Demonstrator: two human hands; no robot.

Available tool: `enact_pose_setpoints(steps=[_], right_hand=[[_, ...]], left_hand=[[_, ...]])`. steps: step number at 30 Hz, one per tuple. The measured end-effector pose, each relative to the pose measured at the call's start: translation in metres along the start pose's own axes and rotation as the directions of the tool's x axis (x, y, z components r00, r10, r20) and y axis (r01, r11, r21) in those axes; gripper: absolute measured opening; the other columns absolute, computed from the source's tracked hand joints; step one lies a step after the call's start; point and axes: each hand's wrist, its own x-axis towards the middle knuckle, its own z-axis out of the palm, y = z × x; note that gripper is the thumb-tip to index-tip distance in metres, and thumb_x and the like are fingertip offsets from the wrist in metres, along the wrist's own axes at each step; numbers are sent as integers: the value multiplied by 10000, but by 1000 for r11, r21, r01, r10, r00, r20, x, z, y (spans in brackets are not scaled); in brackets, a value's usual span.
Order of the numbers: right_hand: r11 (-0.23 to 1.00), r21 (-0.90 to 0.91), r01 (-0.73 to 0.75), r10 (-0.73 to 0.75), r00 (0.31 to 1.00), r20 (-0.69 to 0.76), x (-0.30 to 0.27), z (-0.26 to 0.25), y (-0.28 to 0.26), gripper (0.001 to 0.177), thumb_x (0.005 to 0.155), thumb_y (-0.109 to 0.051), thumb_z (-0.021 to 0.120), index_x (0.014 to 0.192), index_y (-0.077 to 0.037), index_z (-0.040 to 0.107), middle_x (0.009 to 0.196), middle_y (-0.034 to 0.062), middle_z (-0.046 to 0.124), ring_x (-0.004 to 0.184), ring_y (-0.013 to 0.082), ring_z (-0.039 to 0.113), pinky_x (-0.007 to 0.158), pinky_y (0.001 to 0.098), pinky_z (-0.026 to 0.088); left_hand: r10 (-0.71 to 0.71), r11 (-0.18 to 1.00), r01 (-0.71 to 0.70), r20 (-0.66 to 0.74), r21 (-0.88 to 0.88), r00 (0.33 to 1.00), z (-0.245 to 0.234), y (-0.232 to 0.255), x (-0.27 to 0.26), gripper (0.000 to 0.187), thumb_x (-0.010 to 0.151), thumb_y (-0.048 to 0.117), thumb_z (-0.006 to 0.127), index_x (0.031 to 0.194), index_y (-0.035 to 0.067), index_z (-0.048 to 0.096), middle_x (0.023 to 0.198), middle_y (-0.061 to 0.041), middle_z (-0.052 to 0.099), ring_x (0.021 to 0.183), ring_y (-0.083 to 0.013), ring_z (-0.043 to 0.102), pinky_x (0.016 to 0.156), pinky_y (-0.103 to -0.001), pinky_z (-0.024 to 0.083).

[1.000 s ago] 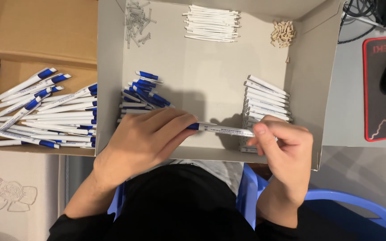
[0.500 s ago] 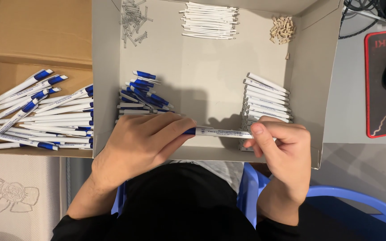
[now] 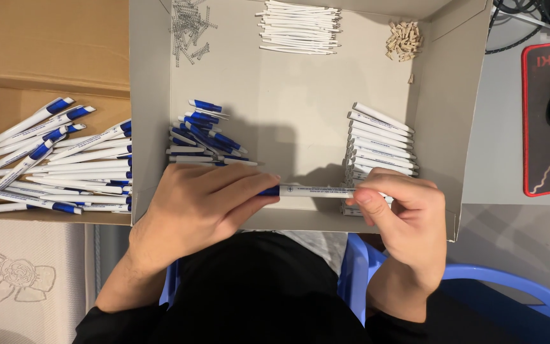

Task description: Disassembling ballpoint pens and sorting the barrels, caps, ink cartridges, and springs into separate piles in a box.

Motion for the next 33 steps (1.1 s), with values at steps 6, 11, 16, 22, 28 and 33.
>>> enact_pose_setpoints(steps=[6, 11, 16, 22, 28, 33], right_hand=[[1000, -6, -1, 2, 999, 38, -2, -3, 3, 310, 993, -174, 586, 737, -19, 669, 628, 50, 633, 561, 146, 512, 569, 259, 421], [997, -59, 51, -47, 997, 53, 0, -4, 2, 363, 999, -237, 558, 717, -23, 639, 630, 39, 595, 581, 170, 507, 587, 271, 418], [992, -79, 95, -91, 995, 48, -1, -2, 5, 326, 999, -217, 558, 773, 3, 641, 638, 44, 554, 605, 184, 470, 610, 292, 404], [990, -95, 108, -104, 994, 43, -3, -2, 6, 315, 994, -229, 560, 799, 3, 648, 648, 48, 547, 616, 192, 481, 613, 294, 410], [996, -48, 73, -73, 997, -3, -1, 1, 4, 235, 983, -127, 576, 783, -10, 611, 664, 52, 559, 614, 179, 484, 640, 290, 417], [999, -52, 15, -18, 999, -47, 0, 1, 5, 279, 1026, -196, 550, 829, -17, 635, 666, 54, 617, 626, 164, 504, 605, 263, 411]], left_hand=[[4, 999, -3, 10, -42, 1000, 0, 1, -2, 159, 989, 240, 763, 1043, 90, 746, 899, -1, 750, 660, -152, 656, 490, -271, 458], [-1, 999, 3, 65, -44, 998, -1, 1, -1, 151, 1031, 242, 684, 1001, 96, 705, 809, 18, 658, 594, -170, 535, 471, -286, 389], [-7, 997, 16, 113, -75, 994, -3, 1, -3, 150, 1034, 231, 675, 1003, 84, 684, 789, 6, 605, 565, -189, 505, 463, -307, 392], [-48, 984, 80, 196, -159, 979, -2, 1, -9, 151, 1036, 231, 649, 976, 92, 642, 706, -4, 508, 539, -210, 452, 461, -348, 355], [-120, 968, 146, 133, -205, 984, -1, 1, -4, 163, 978, 237, 731, 999, 78, 701, 769, -19, 676, 562, -199, 575, 506, -334, 430], [-82, 996, 85, 96, -24, 992, 2, 1, 0, 146, 1009, 242, 730, 1031, 103, 690, 915, 1, 668, 698, -169, 612, 474, -298, 403]])
